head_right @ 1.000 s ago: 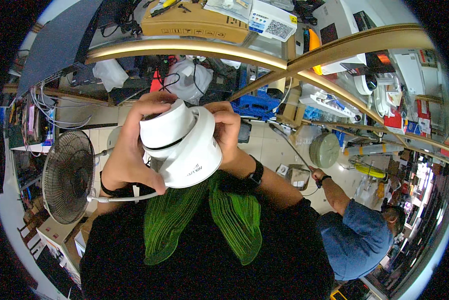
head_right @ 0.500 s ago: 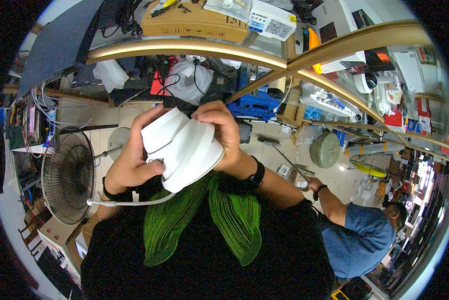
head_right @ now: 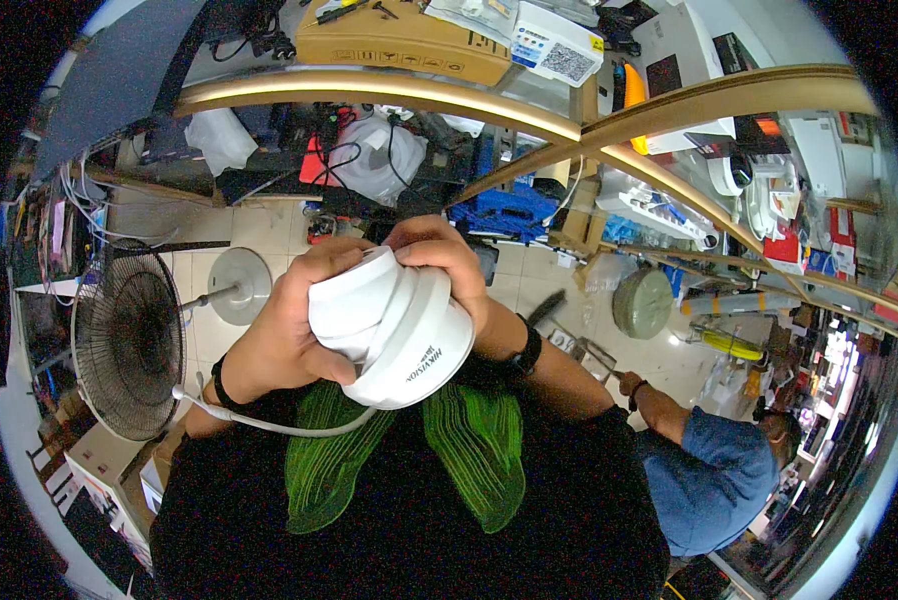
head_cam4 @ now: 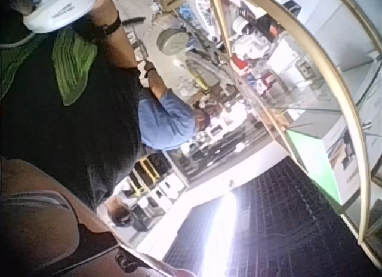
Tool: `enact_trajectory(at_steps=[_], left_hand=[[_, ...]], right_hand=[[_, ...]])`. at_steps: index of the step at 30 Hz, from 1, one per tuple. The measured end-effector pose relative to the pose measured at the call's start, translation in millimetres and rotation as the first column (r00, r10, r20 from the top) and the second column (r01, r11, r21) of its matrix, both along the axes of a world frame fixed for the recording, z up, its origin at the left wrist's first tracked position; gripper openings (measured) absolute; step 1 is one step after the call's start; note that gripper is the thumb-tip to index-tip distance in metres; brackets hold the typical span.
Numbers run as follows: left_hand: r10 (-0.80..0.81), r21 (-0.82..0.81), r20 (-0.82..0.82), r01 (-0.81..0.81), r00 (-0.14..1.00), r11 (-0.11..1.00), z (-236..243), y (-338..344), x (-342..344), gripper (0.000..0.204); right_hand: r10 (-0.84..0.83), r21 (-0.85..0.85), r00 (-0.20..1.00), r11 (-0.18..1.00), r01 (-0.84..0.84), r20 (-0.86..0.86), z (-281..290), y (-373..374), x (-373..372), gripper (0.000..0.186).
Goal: Inspecting various electronic components including a dome security camera, a CPU, and a CPU heatsink with fan.
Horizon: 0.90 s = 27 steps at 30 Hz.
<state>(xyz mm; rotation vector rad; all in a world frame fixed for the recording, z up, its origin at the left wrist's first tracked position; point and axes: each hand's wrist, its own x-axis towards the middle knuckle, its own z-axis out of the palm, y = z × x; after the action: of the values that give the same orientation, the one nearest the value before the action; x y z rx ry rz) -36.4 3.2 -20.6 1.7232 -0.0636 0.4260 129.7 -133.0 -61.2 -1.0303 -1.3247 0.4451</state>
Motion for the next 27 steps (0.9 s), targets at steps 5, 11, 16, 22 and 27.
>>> enact_trajectory(at_steps=[5, 11, 16, 22, 27], left_hand=[[0.05, -0.209, 0.101, -0.028, 0.994, 0.977, -15.5, -8.4, 6.4, 0.079], [0.142, -0.436, 0.195, -0.044, 0.971, 0.899, -15.0, -22.8, 17.2, 0.073], [0.138, -0.379, 0.202, -0.053, 0.969, 0.924, -8.7, -14.1, 21.6, 0.069], [0.198, -0.296, 0.203, -0.132, 0.959, 0.946, -0.7, -14.9, 27.9, 0.065], [0.08, -0.172, 0.289, -0.031, 0.954, 0.985, -6.7, -21.0, 33.4, 0.084]], right_hand=[[-0.04, 0.065, 0.996, 0.997, 0.035, 0.081, 10.4, 5.4, 4.9, 0.072], [-0.274, 0.408, 0.94, 0.897, 0.172, 0.206, 27.5, 12.4, -1.9, 0.092], [-0.369, 0.398, 0.877, 0.887, 0.233, 0.309, 36.1, 10.8, 10.4, 0.074], [-0.337, 0.275, 0.862, 0.93, 0.243, 0.378, 36.1, 9.9, 9.1, 0.083], [-0.37, 0.355, 0.876, 0.9, 0.254, 0.311, 43.3, 27.3, -3.7, 0.106]])
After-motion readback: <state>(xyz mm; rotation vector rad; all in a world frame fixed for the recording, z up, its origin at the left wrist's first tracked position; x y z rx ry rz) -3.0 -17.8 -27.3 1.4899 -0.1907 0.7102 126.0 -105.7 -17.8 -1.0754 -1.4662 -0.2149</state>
